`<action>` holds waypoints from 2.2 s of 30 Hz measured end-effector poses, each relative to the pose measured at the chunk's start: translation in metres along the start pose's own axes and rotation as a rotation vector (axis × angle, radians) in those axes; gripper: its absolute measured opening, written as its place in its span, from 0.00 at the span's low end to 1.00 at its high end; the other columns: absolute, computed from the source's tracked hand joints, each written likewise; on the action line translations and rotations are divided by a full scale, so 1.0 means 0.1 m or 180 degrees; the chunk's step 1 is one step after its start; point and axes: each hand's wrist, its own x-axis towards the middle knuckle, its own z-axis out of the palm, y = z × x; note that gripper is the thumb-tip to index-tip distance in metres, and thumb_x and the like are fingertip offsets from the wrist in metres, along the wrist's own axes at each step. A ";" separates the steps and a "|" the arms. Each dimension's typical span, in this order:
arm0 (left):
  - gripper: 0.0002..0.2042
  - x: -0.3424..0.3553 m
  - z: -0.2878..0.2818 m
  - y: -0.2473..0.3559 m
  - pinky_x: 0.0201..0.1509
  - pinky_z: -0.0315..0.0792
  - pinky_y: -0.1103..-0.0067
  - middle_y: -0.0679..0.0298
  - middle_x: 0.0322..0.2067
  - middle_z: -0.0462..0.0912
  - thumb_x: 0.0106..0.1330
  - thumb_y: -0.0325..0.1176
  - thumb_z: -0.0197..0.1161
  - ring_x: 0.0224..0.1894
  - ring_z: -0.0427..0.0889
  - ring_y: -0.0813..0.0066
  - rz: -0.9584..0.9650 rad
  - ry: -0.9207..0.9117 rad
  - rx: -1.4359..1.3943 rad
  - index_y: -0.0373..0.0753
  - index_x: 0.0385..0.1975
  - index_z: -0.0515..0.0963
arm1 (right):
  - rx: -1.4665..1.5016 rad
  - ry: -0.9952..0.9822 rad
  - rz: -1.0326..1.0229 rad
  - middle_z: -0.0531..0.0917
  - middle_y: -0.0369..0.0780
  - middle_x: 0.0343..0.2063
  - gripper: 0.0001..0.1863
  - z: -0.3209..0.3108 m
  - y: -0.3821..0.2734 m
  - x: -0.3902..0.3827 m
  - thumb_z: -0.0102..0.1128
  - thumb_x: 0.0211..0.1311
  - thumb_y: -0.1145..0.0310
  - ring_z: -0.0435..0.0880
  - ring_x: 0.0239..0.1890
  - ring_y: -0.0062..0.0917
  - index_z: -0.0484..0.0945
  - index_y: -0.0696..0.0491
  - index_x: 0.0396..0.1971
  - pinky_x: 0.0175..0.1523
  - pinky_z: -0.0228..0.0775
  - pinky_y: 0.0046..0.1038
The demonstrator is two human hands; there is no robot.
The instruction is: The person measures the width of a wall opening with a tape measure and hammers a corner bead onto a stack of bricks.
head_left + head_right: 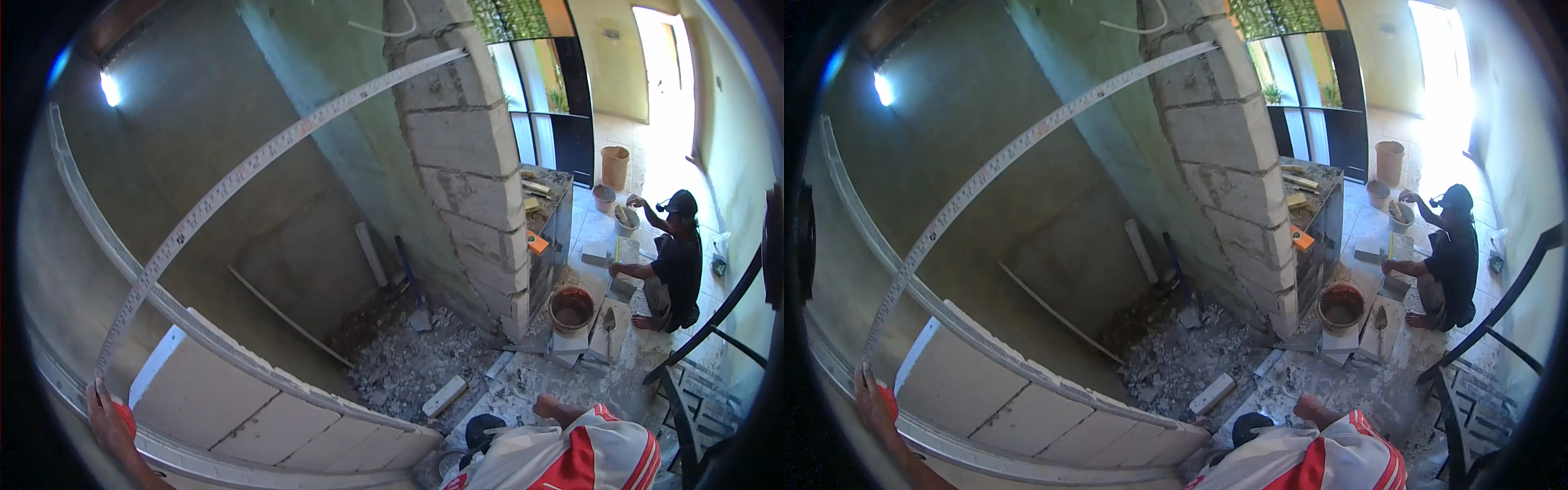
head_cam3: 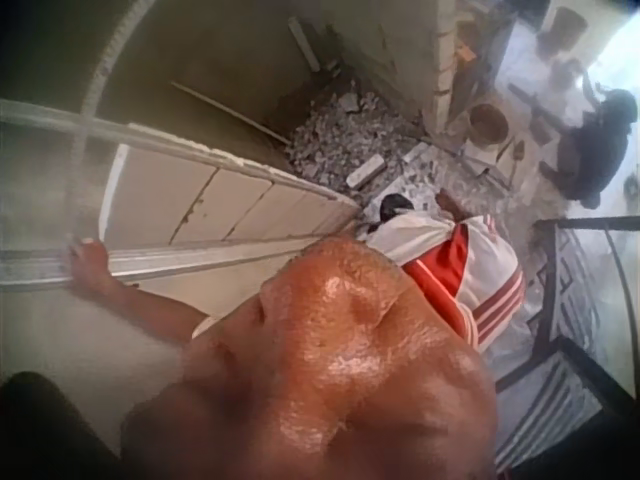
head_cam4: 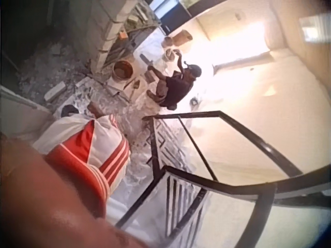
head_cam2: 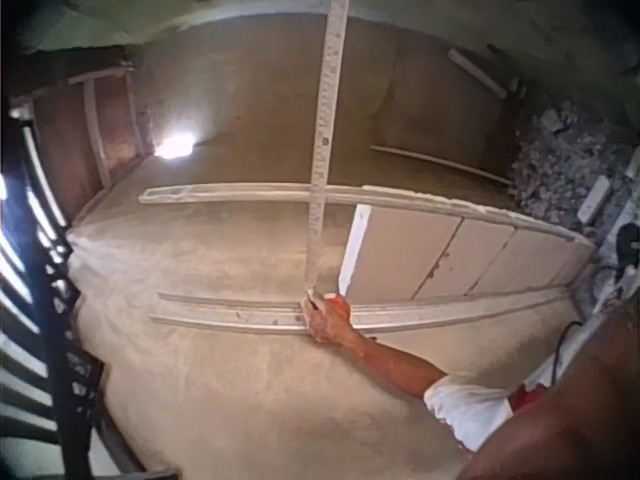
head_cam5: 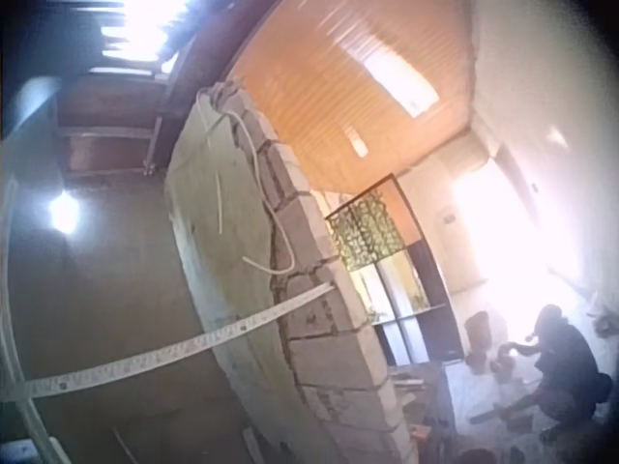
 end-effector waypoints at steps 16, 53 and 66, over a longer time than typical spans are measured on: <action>0.21 -0.12 -0.11 0.41 0.40 0.66 0.65 0.54 0.31 0.77 0.64 0.56 0.47 0.37 0.75 0.53 -0.0377 0.0477 0.0137 0.44 0.36 0.76 | -0.1257 -0.0716 -0.1261 0.81 0.43 0.21 0.09 0.15 0.68 0.30 0.54 0.47 0.66 0.82 0.28 0.39 0.79 0.54 0.14 0.34 0.73 0.37; 0.17 -0.17 -0.18 0.47 0.39 0.69 0.65 0.60 0.28 0.80 0.64 0.53 0.48 0.36 0.78 0.57 -0.0597 0.0393 0.0340 0.46 0.32 0.77 | 0.5584 -0.0314 -0.3693 0.74 0.52 0.44 0.14 -5.87 -5.72 -0.28 0.48 0.64 0.70 0.76 0.48 0.42 0.63 0.62 0.45 0.55 0.72 0.43; 0.17 -0.67 -0.47 0.32 0.41 0.68 0.73 0.60 0.29 0.80 0.64 0.48 0.54 0.34 0.78 0.66 -0.0614 0.0957 -0.0280 0.42 0.39 0.78 | 0.5241 -0.1679 -0.5204 0.75 0.48 0.48 0.15 -5.82 -5.22 0.05 0.49 0.63 0.75 0.74 0.52 0.35 0.72 0.65 0.47 0.60 0.66 0.35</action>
